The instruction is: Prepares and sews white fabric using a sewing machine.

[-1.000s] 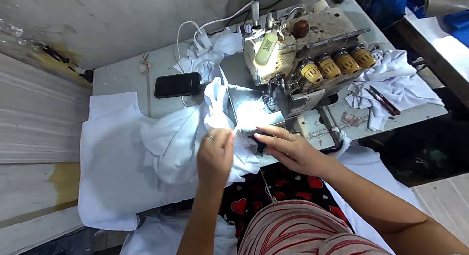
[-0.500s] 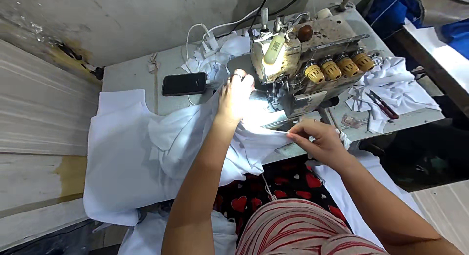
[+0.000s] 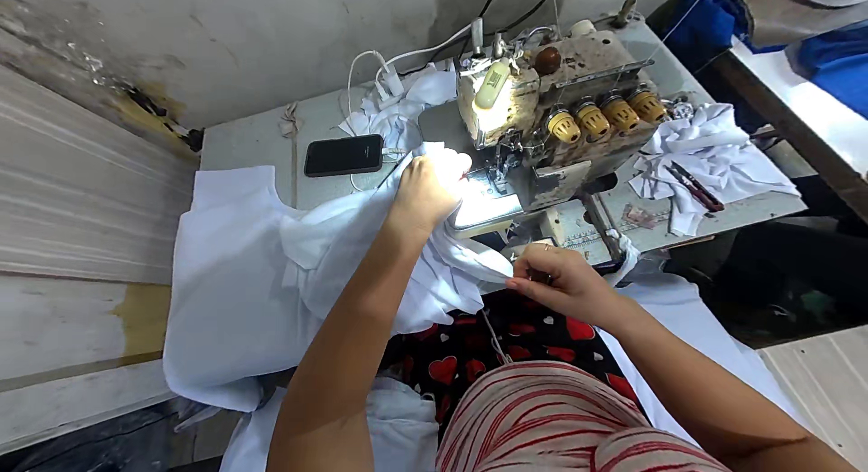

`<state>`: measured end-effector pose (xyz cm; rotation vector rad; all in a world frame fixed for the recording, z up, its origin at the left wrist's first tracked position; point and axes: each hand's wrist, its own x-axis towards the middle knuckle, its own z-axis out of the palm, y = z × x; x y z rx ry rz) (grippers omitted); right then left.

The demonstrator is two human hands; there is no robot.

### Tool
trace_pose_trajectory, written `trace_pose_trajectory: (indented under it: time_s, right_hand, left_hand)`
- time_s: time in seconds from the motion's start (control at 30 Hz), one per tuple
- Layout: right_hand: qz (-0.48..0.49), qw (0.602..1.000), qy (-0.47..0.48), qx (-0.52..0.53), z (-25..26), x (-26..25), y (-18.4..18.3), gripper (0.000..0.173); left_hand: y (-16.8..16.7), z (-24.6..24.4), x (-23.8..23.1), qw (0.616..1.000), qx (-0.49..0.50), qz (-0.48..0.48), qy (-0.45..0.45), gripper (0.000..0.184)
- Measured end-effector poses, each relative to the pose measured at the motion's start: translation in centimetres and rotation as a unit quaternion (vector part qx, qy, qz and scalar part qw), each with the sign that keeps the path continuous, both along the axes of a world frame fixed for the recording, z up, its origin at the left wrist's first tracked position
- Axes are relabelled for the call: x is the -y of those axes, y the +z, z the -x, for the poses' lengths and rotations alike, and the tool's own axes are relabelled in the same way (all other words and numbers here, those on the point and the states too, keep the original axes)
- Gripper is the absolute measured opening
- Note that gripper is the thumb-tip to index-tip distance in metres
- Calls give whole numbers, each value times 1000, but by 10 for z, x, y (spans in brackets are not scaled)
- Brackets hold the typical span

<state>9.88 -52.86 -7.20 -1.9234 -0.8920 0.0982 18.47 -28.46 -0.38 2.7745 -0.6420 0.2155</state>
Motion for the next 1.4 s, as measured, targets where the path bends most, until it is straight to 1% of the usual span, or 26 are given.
trace_pose_trajectory:
  time_s: [0.1, 0.17, 0.27, 0.33, 0.4, 0.43, 0.47, 0.53, 0.6, 0.67, 0.7, 0.77, 0.87, 0.93, 1.0, 1.1, 1.2, 1.27, 1.33, 1.4]
  right_hand:
    - [9, 1000, -16, 2, 7, 10, -3, 31]
    - [13, 1000, -19, -5, 11, 17, -6, 31]
    - [8, 1000, -6, -27, 14, 23, -16, 30]
    - [8, 999, 8, -39, 13, 23, -21, 30]
    - [11, 998, 26, -56, 11, 24, -22, 31]
    - [20, 997, 33, -66, 10, 25, -21, 31]
    - [32, 996, 31, -71, 9, 27, -21, 32]
    - [48, 997, -14, -52, 6, 37, -25, 32]
    - [77, 990, -117, 3, -2, 57, -31, 27]
    - [118, 967, -222, 48, -12, 84, -32, 20]
    - [140, 953, -261, 63, -17, 99, -31, 20]
    - [181, 930, -309, 75, -28, 126, -30, 22]
    - [221, 899, -371, 67, -46, 164, -28, 25]
    - [236, 883, -402, 56, -60, 182, -27, 28]
    - [241, 876, -415, 44, -73, 192, -31, 28]
    - [241, 876, -417, 28, -87, 201, -37, 30]
    - [232, 882, -410, -9, -89, 209, -35, 32]
    - [202, 879, -431, -14, -87, 213, -29, 31]
    - [131, 878, -460, 4, -80, 208, -21, 35]
    - [78, 885, -457, 45, -71, 186, -5, 38]
  left_hand:
    - [-3, 6, 3, 1000, 16, 5, 22, 17]
    - [-7, 11, -1, 999, -12, 29, 41, 18]
    - [-8, 24, -5, 996, -39, 70, 45, 19]
    - [-3, 37, 5, 994, -65, 55, 70, 19]
    - [7, 49, 15, 987, -99, 31, 118, 23]
    - [10, 53, 15, 984, -106, 28, 138, 25]
    - [10, 56, 13, 985, -93, 36, 142, 24]
    - [2, 58, 4, 988, -49, 71, 126, 21]
    - [-6, 56, -3, 988, -14, 105, 112, 20]
    - [-11, 52, -7, 984, 12, 133, 116, 21]
    - [-13, 50, -8, 982, 15, 142, 121, 21]
    - [-14, 46, -9, 981, 23, 146, 127, 22]
    - [-13, 42, -6, 983, 36, 139, 118, 23]
    - [-14, 44, -5, 982, 40, 143, 118, 21]
    - [-14, 45, -5, 981, 46, 150, 117, 19]
    - [-14, 46, -4, 978, 52, 159, 124, 15]
    - [-14, 44, -4, 978, 50, 158, 129, 16]
    - [-13, 43, -2, 978, 46, 156, 129, 17]
    - [-11, 42, 0, 980, 34, 153, 126, 18]
    - [-11, 41, 1, 979, 28, 154, 127, 18]
